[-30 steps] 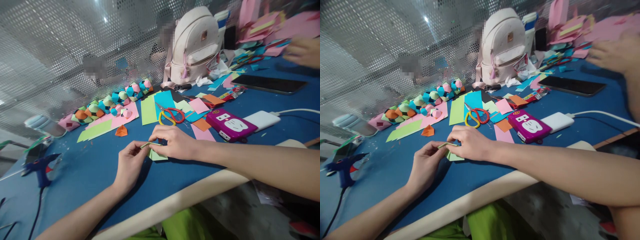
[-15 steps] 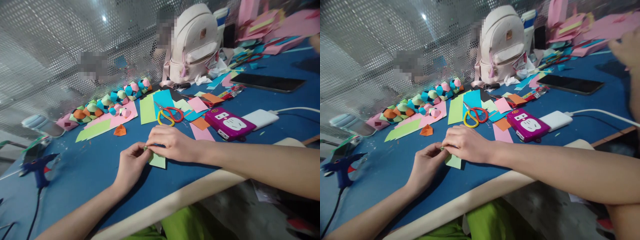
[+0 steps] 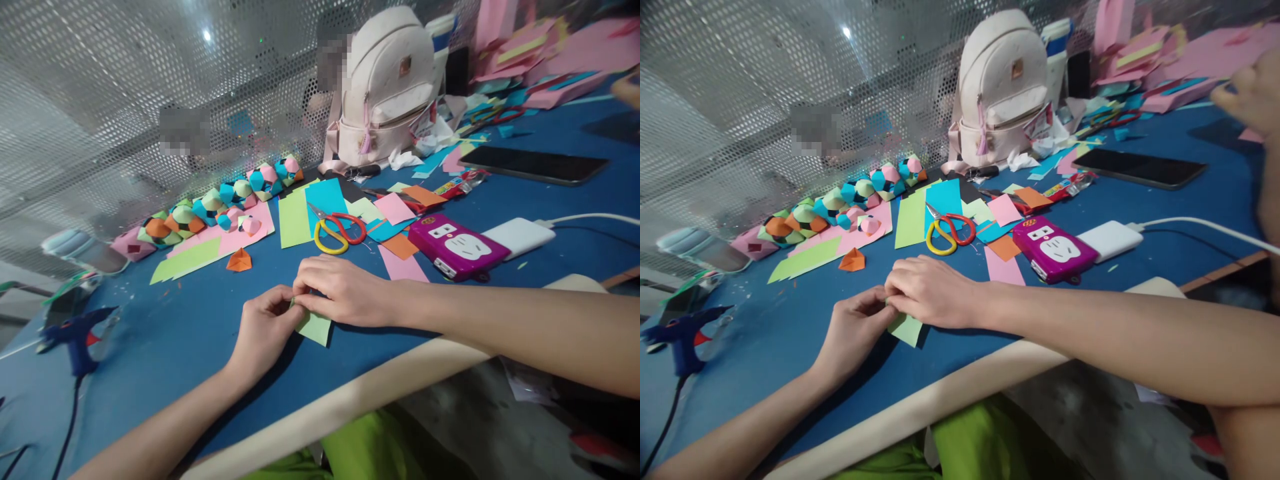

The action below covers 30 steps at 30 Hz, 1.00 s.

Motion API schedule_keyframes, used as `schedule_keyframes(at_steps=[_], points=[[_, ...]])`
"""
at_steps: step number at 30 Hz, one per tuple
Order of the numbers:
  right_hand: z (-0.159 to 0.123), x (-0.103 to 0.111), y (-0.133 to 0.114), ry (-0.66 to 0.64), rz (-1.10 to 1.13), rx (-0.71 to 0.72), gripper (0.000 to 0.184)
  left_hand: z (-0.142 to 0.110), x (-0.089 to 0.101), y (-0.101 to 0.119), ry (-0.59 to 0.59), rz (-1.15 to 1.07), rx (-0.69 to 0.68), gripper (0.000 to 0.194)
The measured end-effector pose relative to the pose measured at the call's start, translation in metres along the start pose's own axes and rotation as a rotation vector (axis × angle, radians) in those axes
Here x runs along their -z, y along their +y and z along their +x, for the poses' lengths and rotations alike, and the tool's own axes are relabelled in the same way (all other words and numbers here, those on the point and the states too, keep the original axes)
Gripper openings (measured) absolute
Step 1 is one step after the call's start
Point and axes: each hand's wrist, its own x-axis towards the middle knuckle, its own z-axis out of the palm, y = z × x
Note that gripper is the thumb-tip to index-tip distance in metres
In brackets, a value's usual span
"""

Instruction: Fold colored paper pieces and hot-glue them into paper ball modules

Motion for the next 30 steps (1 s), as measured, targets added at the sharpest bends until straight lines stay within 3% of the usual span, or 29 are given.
schedule_keyframes(at_steps=[4,8,12,14,19,30], points=[[0.001,0.002,-0.001,0.049,0.140,-0.047,0.012,0.000,0.000,0.001,0.011,-0.031,0.017,0.012],[0.004,0.004,0.000,0.147,0.286,-0.254,0.009,0.004,0.000,-0.004,0.115,-0.192,0.078,0.019],[0.006,-0.001,-0.001,0.107,0.264,-0.387,0.012,0.008,0.001,-0.012,0.165,-0.333,0.113,0.023],[0.007,-0.003,-0.001,0.099,0.247,-0.392,0.004,0.008,0.000,-0.013,0.151,-0.339,0.131,0.024],[0.007,-0.003,-0.001,0.131,0.224,-0.336,0.012,0.006,-0.001,-0.009,0.083,-0.315,0.138,0.021],[0.003,0.003,0.002,0.076,0.257,-0.278,0.014,0.004,0.000,-0.003,0.086,-0.222,0.114,0.019]])
